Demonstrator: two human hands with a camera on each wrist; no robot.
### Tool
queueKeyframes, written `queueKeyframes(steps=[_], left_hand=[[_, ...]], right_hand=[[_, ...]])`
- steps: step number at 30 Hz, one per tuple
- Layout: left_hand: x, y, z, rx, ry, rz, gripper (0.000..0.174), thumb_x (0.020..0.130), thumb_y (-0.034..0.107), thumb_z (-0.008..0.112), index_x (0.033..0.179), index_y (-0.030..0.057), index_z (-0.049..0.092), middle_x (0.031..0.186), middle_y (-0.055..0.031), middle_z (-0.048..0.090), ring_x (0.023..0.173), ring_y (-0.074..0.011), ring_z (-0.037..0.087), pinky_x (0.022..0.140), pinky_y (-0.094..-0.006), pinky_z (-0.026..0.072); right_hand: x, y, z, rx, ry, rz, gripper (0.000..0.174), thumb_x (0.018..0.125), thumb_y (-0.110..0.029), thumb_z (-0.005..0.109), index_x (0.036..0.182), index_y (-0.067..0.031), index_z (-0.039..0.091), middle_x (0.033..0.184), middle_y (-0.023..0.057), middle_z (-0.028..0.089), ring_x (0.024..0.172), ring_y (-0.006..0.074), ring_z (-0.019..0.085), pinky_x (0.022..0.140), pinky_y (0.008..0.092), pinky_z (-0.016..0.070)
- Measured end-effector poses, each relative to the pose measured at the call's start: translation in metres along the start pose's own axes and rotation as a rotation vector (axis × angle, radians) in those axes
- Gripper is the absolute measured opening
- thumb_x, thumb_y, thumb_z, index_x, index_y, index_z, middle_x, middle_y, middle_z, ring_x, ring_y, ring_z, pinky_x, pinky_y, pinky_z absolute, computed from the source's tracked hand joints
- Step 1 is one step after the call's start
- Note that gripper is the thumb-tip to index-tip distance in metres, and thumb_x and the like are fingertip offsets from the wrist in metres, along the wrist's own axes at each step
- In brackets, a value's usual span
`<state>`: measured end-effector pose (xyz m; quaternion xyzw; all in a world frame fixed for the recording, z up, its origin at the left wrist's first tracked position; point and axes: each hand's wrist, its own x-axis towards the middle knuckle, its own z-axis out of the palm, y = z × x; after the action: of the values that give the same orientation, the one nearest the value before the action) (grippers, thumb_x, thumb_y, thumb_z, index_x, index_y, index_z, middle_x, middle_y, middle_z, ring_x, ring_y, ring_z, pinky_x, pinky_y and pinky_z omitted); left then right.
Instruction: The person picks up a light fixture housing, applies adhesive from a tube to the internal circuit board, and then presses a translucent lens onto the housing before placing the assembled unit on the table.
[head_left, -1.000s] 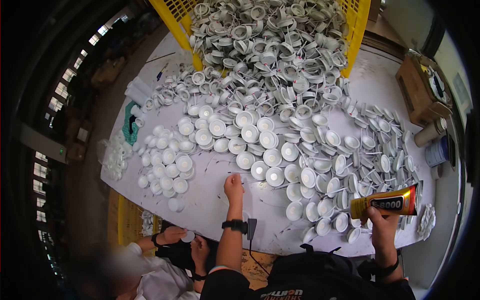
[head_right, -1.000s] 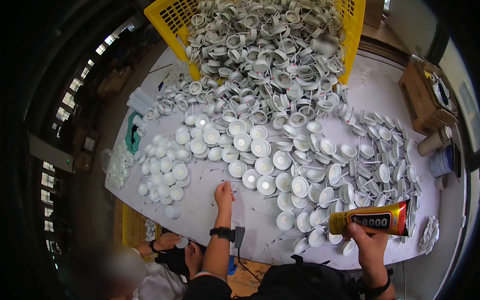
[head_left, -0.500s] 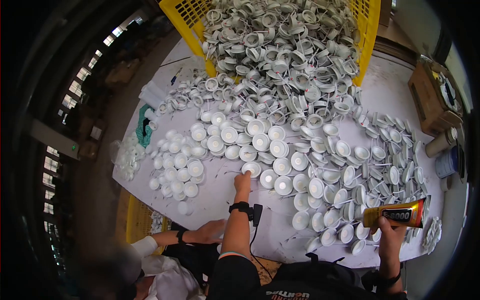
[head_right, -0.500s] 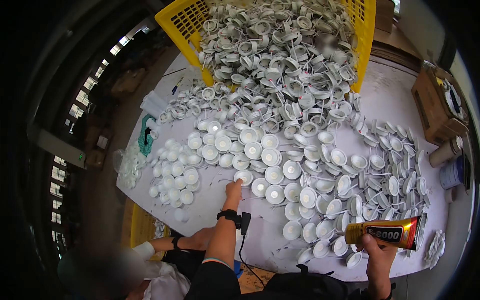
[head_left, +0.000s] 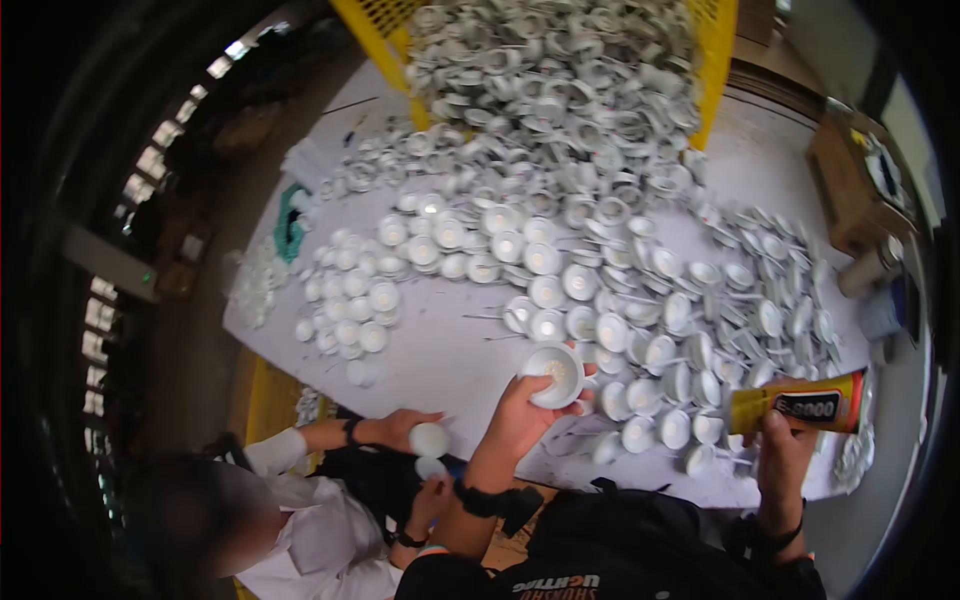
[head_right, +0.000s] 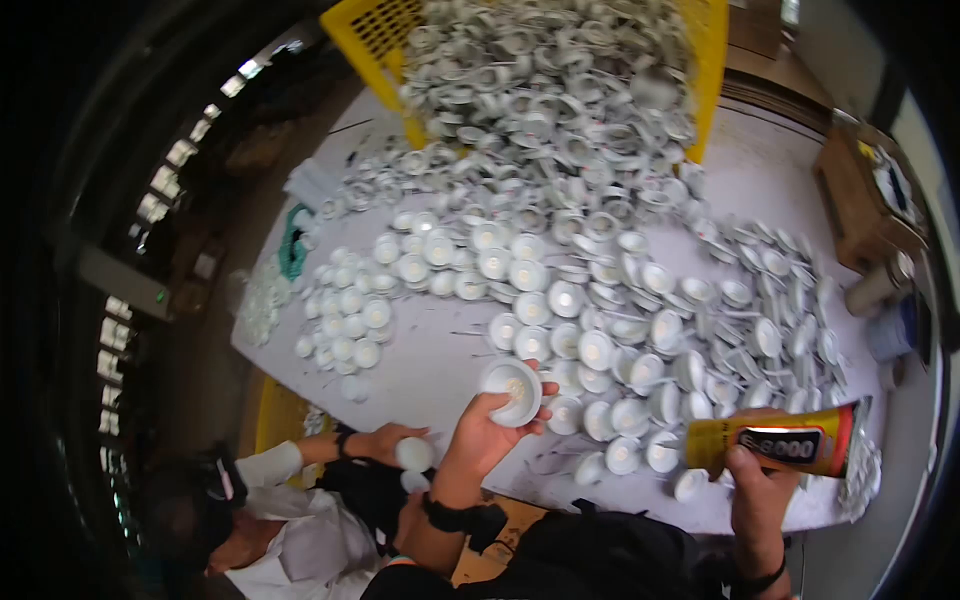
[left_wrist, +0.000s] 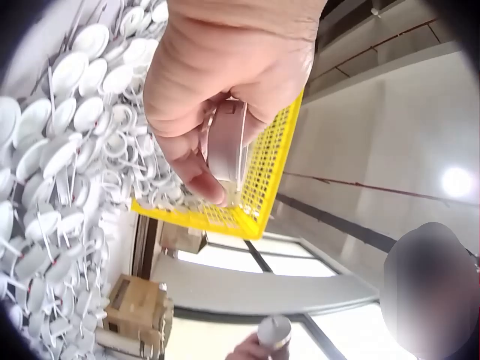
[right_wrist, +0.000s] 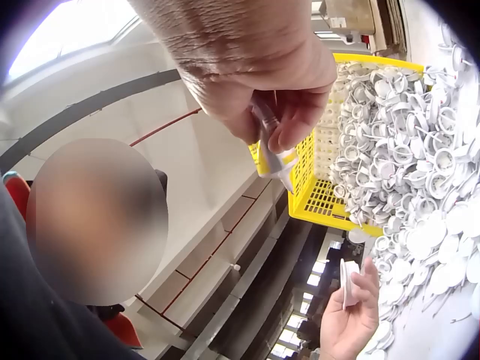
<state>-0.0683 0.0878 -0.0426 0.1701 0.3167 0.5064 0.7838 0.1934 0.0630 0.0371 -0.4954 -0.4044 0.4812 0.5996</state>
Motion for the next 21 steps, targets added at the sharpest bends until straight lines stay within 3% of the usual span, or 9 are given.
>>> queueKeyframes(steps=[3, 5, 6, 7, 8, 10, 14, 21], left_hand=[[-0.013, -0.017, 0.037, -0.174, -0.221, -0.067, 0.053, 0.081, 0.034, 0.033, 0.121, 0.0001, 0.025, 0.113, -0.021, 0.04, 0.089, -0.0239, 0.05, 0.068, -0.0315, 0.0419], [-0.019, -0.027, 0.053, -0.271, -0.286, -0.081, 0.059, 0.082, 0.042, 0.028, 0.125, 0.002, 0.017, 0.118, -0.0199, 0.035, 0.096, -0.0233, 0.045, 0.071, -0.0326, 0.0387], [-0.022, -0.031, 0.07, -0.155, -0.127, -0.086, 0.057, 0.082, 0.043, 0.024, 0.124, 0.0049, 0.021, 0.114, -0.0213, 0.038, 0.088, -0.0246, 0.046, 0.067, -0.0341, 0.0389], [-0.022, -0.035, 0.074, -0.163, -0.143, -0.101, 0.057, 0.082, 0.043, 0.024, 0.124, 0.0049, 0.021, 0.114, -0.0213, 0.038, 0.088, -0.0246, 0.046, 0.067, -0.0341, 0.0389], [-0.023, -0.039, 0.076, -0.167, -0.14, -0.147, 0.056, 0.082, 0.043, 0.023, 0.124, 0.0049, 0.021, 0.116, -0.0193, 0.037, 0.09, -0.0246, 0.046, 0.067, -0.0344, 0.0388], [-0.026, -0.045, 0.081, -0.213, -0.154, -0.212, 0.055, 0.083, 0.042, 0.024, 0.123, 0.0046, 0.023, 0.119, -0.0141, 0.035, 0.097, -0.0258, 0.043, 0.07, -0.0373, 0.0392], [-0.028, -0.053, 0.084, -0.254, -0.273, -0.273, 0.054, 0.082, 0.042, 0.031, 0.121, 0.0046, 0.026, 0.119, -0.0149, 0.034, 0.104, -0.0291, 0.039, 0.08, -0.043, 0.0378], [-0.033, -0.048, 0.085, -0.164, -0.246, -0.275, 0.058, 0.08, 0.043, 0.034, 0.121, 0.0034, 0.025, 0.118, -0.0158, 0.034, 0.104, -0.0299, 0.04, 0.079, -0.0435, 0.0384]], right_hand=[[-0.003, -0.012, -0.004, 0.01, -0.083, -0.033, 0.027, 0.062, -0.01, 0.061, 0.084, 0.0007, 0.047, 0.079, 0.0092, 0.047, 0.056, 0.0142, 0.049, 0.045, 0.0232, 0.0431], [-0.004, -0.021, -0.005, -0.008, -0.192, 0.003, 0.024, 0.063, -0.008, 0.062, 0.082, -0.0002, 0.049, 0.082, 0.0093, 0.05, 0.069, 0.0152, 0.05, 0.059, 0.0258, 0.0424], [-0.002, -0.023, -0.007, -0.092, -0.246, -0.078, 0.024, 0.064, -0.008, 0.062, 0.083, -0.001, 0.05, 0.084, 0.009, 0.051, 0.074, 0.0161, 0.05, 0.064, 0.0268, 0.0407], [0.0, -0.024, -0.007, -0.17, -0.309, -0.16, 0.024, 0.064, -0.008, 0.063, 0.084, -0.0018, 0.051, 0.086, 0.0087, 0.052, 0.078, 0.0171, 0.049, 0.068, 0.0277, 0.039], [0.001, -0.026, -0.005, -0.184, -0.298, -0.163, 0.024, 0.064, -0.008, 0.063, 0.084, -0.0018, 0.051, 0.086, 0.0087, 0.052, 0.078, 0.0171, 0.049, 0.068, 0.0277, 0.039], [0.002, -0.03, 0.002, -0.345, -0.308, -0.222, 0.028, 0.066, -0.023, 0.062, 0.079, -0.0017, 0.051, 0.078, 0.0091, 0.054, 0.074, 0.0181, 0.048, 0.067, 0.0306, 0.0384], [0.003, -0.033, 0.008, -0.417, -0.356, -0.214, 0.026, 0.065, -0.02, 0.063, 0.081, -0.0026, 0.051, 0.079, 0.0086, 0.055, 0.075, 0.0179, 0.049, 0.068, 0.0298, 0.0385], [0.004, -0.031, 0.015, -0.503, -0.371, -0.282, 0.024, 0.065, -0.016, 0.063, 0.081, -0.0027, 0.052, 0.079, 0.0078, 0.054, 0.074, 0.0172, 0.049, 0.066, 0.0279, 0.04]])
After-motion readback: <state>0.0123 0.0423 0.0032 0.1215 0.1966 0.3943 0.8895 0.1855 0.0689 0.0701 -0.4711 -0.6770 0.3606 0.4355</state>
